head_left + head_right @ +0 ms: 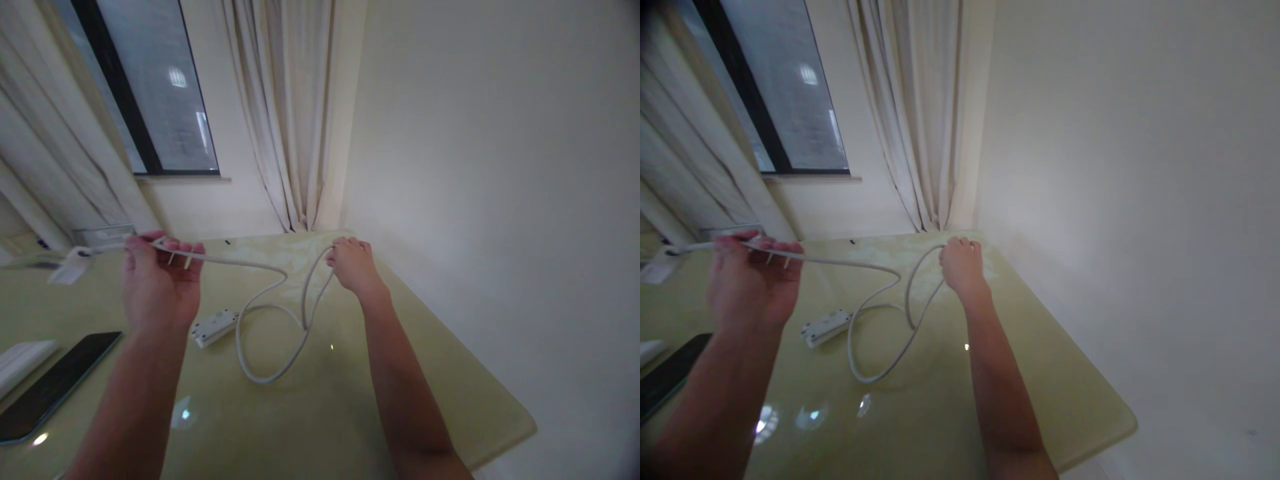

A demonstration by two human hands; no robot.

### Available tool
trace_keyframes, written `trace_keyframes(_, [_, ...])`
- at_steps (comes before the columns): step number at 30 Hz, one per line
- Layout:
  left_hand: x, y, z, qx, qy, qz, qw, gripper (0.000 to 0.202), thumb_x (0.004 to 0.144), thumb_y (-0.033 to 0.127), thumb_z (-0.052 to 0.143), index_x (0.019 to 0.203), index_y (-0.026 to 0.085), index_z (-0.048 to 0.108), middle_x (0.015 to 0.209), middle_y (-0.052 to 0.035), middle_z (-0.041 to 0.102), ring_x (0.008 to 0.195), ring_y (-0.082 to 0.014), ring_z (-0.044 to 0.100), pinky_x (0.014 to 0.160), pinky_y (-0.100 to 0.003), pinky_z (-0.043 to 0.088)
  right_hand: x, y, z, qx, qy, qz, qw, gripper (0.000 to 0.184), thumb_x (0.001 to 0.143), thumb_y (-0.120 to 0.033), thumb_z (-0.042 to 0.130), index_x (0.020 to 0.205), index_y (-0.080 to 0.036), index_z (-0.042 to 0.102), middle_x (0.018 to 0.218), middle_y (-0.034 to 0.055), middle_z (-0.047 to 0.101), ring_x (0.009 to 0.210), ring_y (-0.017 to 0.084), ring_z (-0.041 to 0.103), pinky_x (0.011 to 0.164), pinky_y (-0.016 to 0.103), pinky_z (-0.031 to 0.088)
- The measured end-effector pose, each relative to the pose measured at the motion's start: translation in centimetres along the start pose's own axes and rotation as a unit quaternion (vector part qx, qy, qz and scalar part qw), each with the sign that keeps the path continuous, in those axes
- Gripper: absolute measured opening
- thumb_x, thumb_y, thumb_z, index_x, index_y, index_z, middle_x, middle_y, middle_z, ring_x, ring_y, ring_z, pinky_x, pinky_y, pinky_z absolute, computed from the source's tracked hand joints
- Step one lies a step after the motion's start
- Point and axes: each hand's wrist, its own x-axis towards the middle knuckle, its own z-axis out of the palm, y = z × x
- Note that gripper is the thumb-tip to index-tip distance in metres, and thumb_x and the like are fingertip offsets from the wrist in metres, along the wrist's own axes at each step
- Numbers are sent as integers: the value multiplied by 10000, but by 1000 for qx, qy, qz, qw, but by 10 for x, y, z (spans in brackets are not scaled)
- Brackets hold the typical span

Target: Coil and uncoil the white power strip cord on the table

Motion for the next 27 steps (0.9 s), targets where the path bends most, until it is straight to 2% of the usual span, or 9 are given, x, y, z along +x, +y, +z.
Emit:
trace_keyframes(3, [1, 23, 0, 21, -25, 16, 999, 426, 1157, 372, 441, 829, 270, 693, 653, 81, 617, 623, -57, 613, 772, -243, 625, 2, 22, 3, -43, -40, 94, 994, 306, 1050, -140, 527, 1083, -162, 830, 1201, 179, 782, 1215, 299, 681, 1104, 493, 382])
trace_keyframes(6, [-7, 24, 1, 59, -55, 35, 996, 386, 1134, 396, 505, 832, 321, 732, 697, 85, 657, 685, -73, 655, 833, -290, 651, -4, 36, -10, -39, 8, 131, 991, 325, 1032, -99, 498, 1097, -135, 814, 1211, 198, 780, 1204, 322, 698, 1099, 504, 398])
trace_keyframes(9, [-20, 8, 8, 74, -107, 39, 991, 286, 1082, 420, 611, 857, 321, 757, 729, 62, 694, 716, -115, 693, 862, -352, 675, -15, 25, -32, 90, 137, 59, 985, 311, 1065, -169, 498, 1184, -162, 785, 1282, 176, 759, 1212, 313, 689, 1086, 477, 444])
trace_keyframes(11, [-33, -6, 14, 81, -147, 38, 985, 226, 1044, 439, 671, 897, 300, 771, 777, 37, 740, 762, -142, 734, 894, -368, 670, -24, 2, -43, 238, 193, -51, 950, 314, 1102, -322, 523, 1285, -188, 741, 1306, 154, 753, 1202, 280, 689, 1076, 439, 479])
trace_keyframes(16, [-64, -21, 23, 136, -223, 60, 963, 239, 1022, 458, 683, 973, 250, 790, 1055, -39, 820, 1090, -199, 767, 1105, -385, 561, -38, -62, -44, 436, -16, -273, 857, 369, 1078, -442, 614, 1342, -195, 688, 1103, 71, 793, 984, 192, 727, 903, 319, 525])
trace_keyframes(20, [-53, -25, 15, 279, -272, 110, 914, 294, 972, 493, 725, 1076, 228, 796, 1225, -89, 800, 1211, -257, 724, 1116, -397, 534, -30, -71, -33, 493, -5, -246, 834, 306, 1109, -382, 544, 1022, -186, 763, 706, -32, 645, 675, 122, 598, 713, 266, 456])
trace_keyframes(23, [-31, -49, -9, 433, -366, 84, 819, 423, 993, 503, 665, 1299, 220, 731, 1126, -111, 815, 1053, -280, 762, 1033, -454, 574, -19, -57, -30, 603, 92, -167, 774, 302, 1068, -444, 603, 1018, -198, 772, 649, -56, 572, 600, 100, 519, 592, 238, 396])
trace_keyframes(25, [-19, -74, -33, 589, -427, 51, 684, 384, 1041, 371, 538, 1342, 208, 713, 1281, -161, 781, 1217, -316, 716, 1120, -506, 508, -14, -47, -31, 663, 147, -105, 726, 308, 1024, -477, 664, 1075, -194, 773, 630, -65, 564, 553, 89, 463, 521, 227, 339])
trace_keyframes(27, [-11, -97, -60, 754, -412, 7, 512, 400, 973, 238, 552, 1341, 219, 708, 1456, -183, 697, 1374, -364, 625, 1176, -574, 429, -13, -37, -34, 701, 190, -47, 685, 338, 985, -497, 710, 1103, -185, 769, 621, -74, 549, 506, 74, 384, 465, 225, 268])
